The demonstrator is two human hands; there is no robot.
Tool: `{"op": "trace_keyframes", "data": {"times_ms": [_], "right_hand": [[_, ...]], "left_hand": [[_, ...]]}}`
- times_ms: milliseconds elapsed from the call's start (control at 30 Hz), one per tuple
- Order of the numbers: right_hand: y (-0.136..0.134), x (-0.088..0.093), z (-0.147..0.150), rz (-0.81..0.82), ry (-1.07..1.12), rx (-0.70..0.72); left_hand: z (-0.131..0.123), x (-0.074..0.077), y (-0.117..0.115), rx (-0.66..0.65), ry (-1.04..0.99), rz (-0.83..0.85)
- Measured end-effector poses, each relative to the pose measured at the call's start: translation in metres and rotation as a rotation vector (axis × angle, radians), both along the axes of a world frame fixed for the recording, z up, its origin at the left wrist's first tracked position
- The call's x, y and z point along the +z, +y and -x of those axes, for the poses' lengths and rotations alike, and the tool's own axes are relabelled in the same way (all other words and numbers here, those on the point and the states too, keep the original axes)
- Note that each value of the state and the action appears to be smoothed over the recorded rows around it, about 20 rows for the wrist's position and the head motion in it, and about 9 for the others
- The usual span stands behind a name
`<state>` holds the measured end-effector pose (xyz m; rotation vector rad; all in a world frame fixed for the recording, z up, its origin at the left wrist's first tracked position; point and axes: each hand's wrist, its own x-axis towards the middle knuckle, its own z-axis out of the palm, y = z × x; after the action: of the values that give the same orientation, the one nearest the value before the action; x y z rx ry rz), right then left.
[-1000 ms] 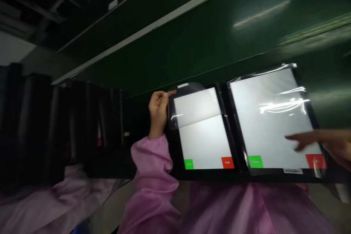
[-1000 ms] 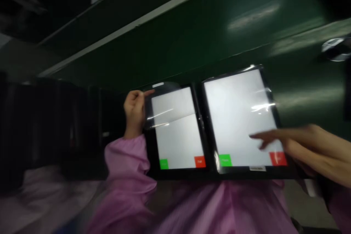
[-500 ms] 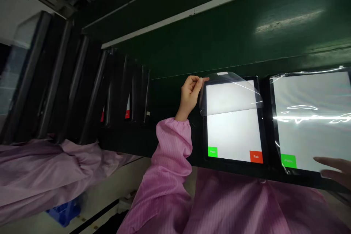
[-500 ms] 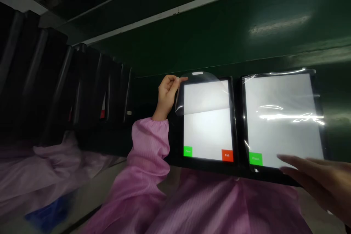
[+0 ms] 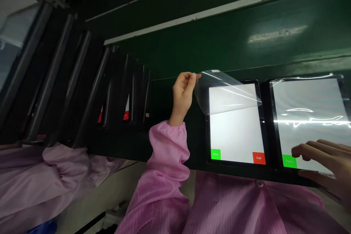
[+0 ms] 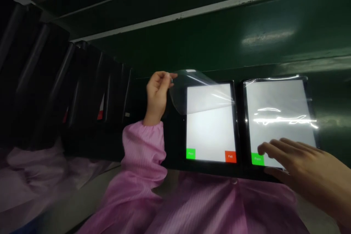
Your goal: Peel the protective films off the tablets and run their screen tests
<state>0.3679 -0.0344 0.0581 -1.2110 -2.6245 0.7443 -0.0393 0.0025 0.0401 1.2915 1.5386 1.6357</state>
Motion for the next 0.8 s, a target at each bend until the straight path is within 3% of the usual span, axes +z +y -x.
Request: {"op": "trace_keyframes", "data": {"times_ms": [100,200,300,367,433,533,667,733,800], "right_hand": [[0.028,0.021,0.023,0.241,0.075,0.040],[0.057,0.038,0.062,0.534,0.241,-0.013],[0.078,0.039,0.099,0.717,0.276,-0.004],[0.086,0.034,0.116,0.727,0.266,-0.015],[0.086,0.027,0.129,0.629,0.246,-0.014],[0.069,0.019,0.145,0.259,0.181,0.076],[0.019,0.016,0.159,-0.368,0.250,0.475],[-0.007,0.018,0.155,-0.460,0.302,0.657],[-0.029,0.022,0.144,-0.410,0.342,0.749]], "left_hand": [[-0.004,0.035,-0.023,0.089,0.144,-0.136],[-0.011,0.062,-0.059,0.045,0.239,-0.175],[-0.017,0.069,-0.100,-0.194,0.271,-0.157],[-0.020,0.064,-0.123,-0.403,0.346,-0.107],[-0.025,0.054,-0.140,-0.542,0.511,-0.033],[-0.036,0.037,-0.151,-0.496,0.812,0.005],[-0.047,0.023,-0.156,-0.376,0.970,-0.120],[-0.051,0.019,-0.163,-0.316,0.989,-0.185],[-0.054,0.014,-0.175,-0.248,0.987,-0.244]]}}
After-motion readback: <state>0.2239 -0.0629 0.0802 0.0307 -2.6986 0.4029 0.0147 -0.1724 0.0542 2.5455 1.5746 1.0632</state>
